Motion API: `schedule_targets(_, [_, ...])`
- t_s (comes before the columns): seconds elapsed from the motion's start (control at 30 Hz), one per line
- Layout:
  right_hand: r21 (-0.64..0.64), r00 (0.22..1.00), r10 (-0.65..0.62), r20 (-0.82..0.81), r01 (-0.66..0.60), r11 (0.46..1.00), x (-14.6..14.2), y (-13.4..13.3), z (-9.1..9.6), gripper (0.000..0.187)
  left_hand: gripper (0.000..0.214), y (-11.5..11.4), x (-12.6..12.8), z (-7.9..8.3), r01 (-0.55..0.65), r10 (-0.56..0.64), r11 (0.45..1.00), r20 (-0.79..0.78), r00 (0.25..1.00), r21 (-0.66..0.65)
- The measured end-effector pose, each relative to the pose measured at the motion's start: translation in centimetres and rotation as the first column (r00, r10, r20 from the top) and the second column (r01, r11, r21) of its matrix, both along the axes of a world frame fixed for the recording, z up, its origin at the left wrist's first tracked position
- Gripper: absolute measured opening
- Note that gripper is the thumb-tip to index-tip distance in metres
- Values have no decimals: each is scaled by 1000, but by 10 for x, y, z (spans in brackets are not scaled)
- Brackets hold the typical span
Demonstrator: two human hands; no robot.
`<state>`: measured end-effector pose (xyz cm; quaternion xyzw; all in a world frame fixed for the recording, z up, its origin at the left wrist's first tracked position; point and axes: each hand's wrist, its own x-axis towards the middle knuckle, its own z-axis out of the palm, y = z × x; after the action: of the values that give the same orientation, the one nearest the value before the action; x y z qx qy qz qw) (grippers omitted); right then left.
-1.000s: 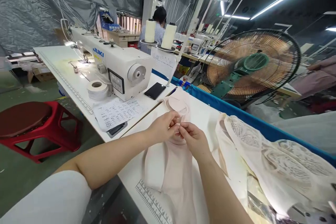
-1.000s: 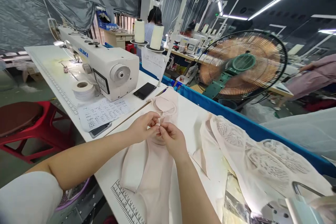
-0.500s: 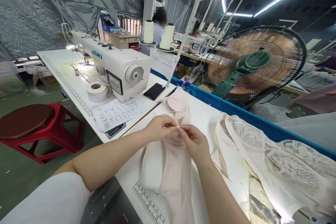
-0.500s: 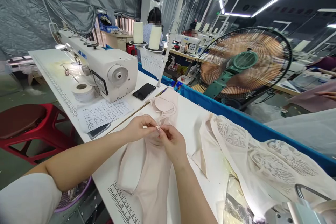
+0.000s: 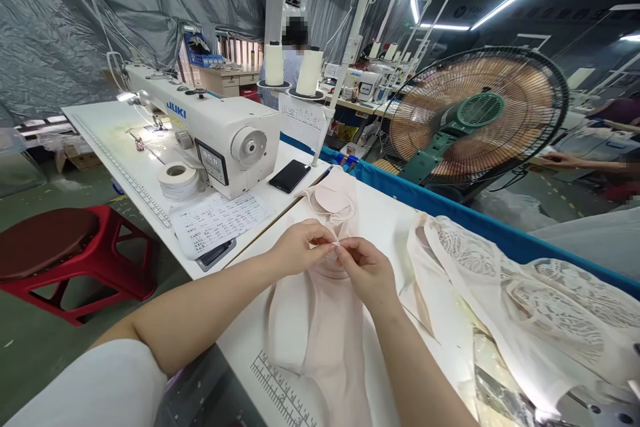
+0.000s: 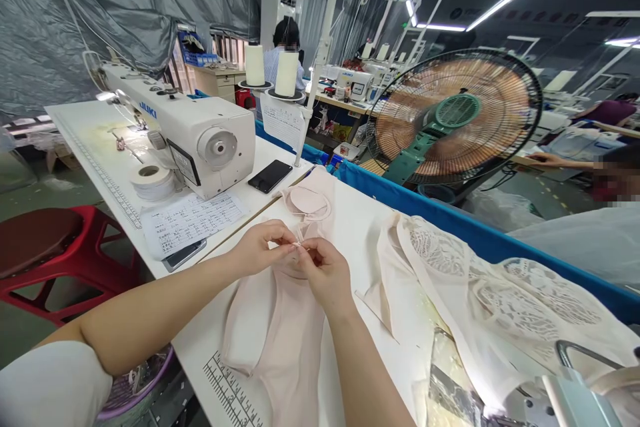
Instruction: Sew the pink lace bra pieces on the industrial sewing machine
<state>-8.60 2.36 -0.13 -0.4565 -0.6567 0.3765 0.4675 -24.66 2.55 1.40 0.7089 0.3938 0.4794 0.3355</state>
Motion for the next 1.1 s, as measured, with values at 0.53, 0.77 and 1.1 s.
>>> schedule_targets(0.53, [52,997,43,69,-47,998,0,1,0,20,5,-1,-1,2,-11,13,998,-33,999,65])
schedule_targets(0.77, [65,996,45,77,-50,997,0,0,-1,20,4,-1,-1,-3,-32,41,998,-150,988,61])
schedule_targets(1.1, [-101,992,99,81,-91,991,44,18,-8,18,8,11,1,-10,-101,170,935,180,969,-339])
